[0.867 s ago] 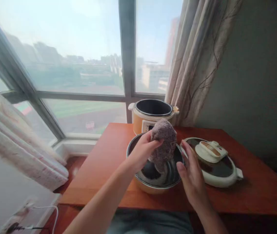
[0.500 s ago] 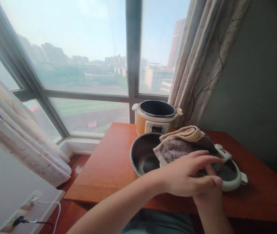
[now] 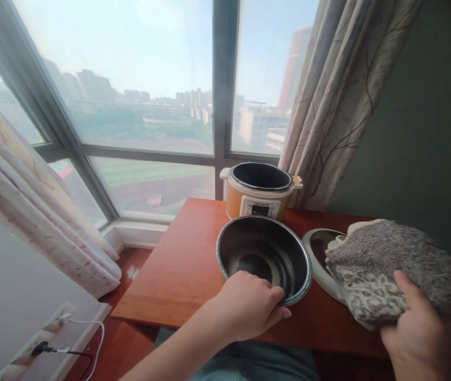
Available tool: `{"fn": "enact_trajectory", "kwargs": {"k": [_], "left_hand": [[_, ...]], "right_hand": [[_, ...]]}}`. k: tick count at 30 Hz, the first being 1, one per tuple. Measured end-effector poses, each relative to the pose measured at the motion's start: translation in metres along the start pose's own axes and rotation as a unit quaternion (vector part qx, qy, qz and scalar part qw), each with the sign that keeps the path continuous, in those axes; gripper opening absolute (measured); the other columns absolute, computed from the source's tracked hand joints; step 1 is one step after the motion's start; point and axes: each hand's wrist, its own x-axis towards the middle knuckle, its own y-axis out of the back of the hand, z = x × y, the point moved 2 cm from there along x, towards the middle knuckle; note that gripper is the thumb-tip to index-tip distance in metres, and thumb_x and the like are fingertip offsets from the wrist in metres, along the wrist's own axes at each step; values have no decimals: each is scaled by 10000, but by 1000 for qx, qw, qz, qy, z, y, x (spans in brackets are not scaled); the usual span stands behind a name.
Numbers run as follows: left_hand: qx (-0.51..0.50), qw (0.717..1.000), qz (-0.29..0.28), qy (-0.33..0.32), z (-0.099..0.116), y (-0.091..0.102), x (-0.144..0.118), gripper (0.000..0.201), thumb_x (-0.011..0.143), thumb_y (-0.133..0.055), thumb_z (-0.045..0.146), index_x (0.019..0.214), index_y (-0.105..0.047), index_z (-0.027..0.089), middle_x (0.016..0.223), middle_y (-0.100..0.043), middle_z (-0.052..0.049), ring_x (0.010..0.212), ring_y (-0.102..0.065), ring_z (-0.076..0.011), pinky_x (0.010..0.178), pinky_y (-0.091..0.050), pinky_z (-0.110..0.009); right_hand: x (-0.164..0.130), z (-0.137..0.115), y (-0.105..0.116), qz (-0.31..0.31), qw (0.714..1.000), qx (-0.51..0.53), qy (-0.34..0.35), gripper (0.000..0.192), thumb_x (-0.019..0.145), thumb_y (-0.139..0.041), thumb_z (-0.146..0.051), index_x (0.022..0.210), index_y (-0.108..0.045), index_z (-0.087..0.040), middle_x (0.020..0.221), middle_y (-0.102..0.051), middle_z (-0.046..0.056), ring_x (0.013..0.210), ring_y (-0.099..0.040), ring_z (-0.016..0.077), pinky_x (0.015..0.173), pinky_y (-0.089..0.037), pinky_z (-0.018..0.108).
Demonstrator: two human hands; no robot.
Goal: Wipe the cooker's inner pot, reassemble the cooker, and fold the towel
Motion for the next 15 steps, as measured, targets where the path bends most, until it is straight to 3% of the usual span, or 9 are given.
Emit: {"fn": "enact_trajectory", "kwargs": {"k": [2,3,7,11,15], "left_hand": [[25,1000,-2,1,2,-2,0,358,1010,-458,426,861,-683,191,707,-733,-66,632,-730,-255,528,-469,-289],[32,999,-1,-1,3,-3,-1,370,1017,-444,415,843,-678,187,675,-723,-66,612,-727,-253,518,-460,-285],[40,999,14,-10,3,-4,-4,393,1025,-432,412,788,-648,185,620,-701,-61,577,-721,-248,501,-436,-279],[54,998,25,16,8,-8,-8,380,1032,-409,413,805,-619,192,655,-711,-53,590,-720,-255,515,-452,-291],[45,997,31,59,14,-13,-12,352,1043,-383,373,856,-617,188,694,-722,-52,617,-724,-249,564,-484,-303]], "right_hand": [[-7,2,-1,48,998,-28,16,639,737,-789,-398,1337,-621,-258,1424,-592,87,1356,-500,395,1118,-391,670],[-11,5,-3,36,998,-43,20,635,728,-796,-414,1314,-639,-227,1403,-609,102,1345,-512,395,1131,-383,650],[-32,25,-24,-81,988,-127,23,592,754,-754,-516,1203,-693,-136,1317,-665,152,1345,-512,383,1159,-364,561],[-57,42,-54,-204,970,-132,-27,650,786,-700,-575,1256,-661,-126,1345,-650,162,1352,-506,367,1151,-367,521],[-83,50,-63,-176,978,-94,-57,641,806,-673,-601,1254,-659,-144,1325,-666,145,1349,-515,353,1120,-405,485]]}}
